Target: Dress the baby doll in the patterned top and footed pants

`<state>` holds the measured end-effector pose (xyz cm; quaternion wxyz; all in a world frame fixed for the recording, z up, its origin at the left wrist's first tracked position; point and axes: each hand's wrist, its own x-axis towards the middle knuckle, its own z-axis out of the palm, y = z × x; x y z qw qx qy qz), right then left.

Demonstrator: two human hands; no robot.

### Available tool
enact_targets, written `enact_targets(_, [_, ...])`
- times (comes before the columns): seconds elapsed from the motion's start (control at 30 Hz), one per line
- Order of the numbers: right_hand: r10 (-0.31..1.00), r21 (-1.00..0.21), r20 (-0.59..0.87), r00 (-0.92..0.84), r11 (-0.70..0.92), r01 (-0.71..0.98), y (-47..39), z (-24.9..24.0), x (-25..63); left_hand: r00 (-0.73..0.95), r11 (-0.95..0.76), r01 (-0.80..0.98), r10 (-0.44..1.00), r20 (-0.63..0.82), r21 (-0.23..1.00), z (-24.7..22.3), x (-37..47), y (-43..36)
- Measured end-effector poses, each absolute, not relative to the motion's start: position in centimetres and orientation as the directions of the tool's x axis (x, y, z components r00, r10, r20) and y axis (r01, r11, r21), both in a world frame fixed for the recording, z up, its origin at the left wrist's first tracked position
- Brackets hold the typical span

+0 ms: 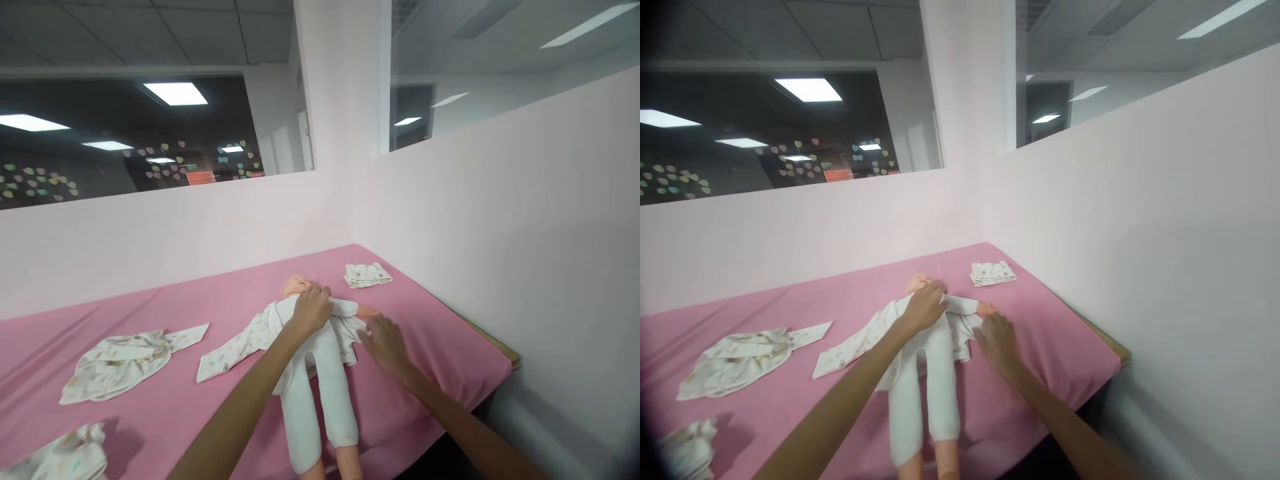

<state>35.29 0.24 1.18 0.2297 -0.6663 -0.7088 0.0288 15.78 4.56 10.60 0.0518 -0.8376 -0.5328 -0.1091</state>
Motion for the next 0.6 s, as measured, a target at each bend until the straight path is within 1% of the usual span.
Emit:
enact_targets(0.13, [0.927,-0.343,0.3,-0.227,0.326,0.881,-3.0,-0.2,34.0,0.516,-0.516,0.856,0.85,0.11,-0.025,8.9,18.2,8.2])
enact_targets(0.2, [0.91,-0.316,0.304,-0.281,0.375,0.872,-3.6,-0.8,33.6,0.525,-0.524,0.851,0.85,0.05,-0.038,7.8,19.2,9.4])
enact_targets(0.3, [0.916,-0.302,0.306,-0.26,0.353,0.886,-3.1,-1.2,32.9,0.513,-0.512,0.856,0.858,-0.012,-0.063,6.4,20.6,10.5])
enact_targets(0.4, [0.926,-0.277,0.313,-0.211,0.302,0.912,-2.0,-1.2,32.6,0.487,-0.487,0.87,0.873,-0.026,-0.076,5.9,21.2,10.9])
enact_targets(0.5, [0.929,-0.228,0.295,-0.223,0.295,0.928,-0.7,-0.6,33.8,0.476,-0.477,0.877,0.879,-0.023,-0.055,6.7,20.3,10.9])
enact_targets(0.57, [0.939,-0.183,0.275,-0.206,0.261,0.948,0.4,0.0,35.7,0.478,-0.478,0.878,0.878,-0.011,-0.025,7.7,19.2,10.8])
enact_targets(0.6, [0.949,-0.158,0.263,-0.171,0.218,0.963,1.1,0.4,36.8,0.48,-0.48,0.877,0.877,-0.002,-0.009,8.1,18.6,10.7])
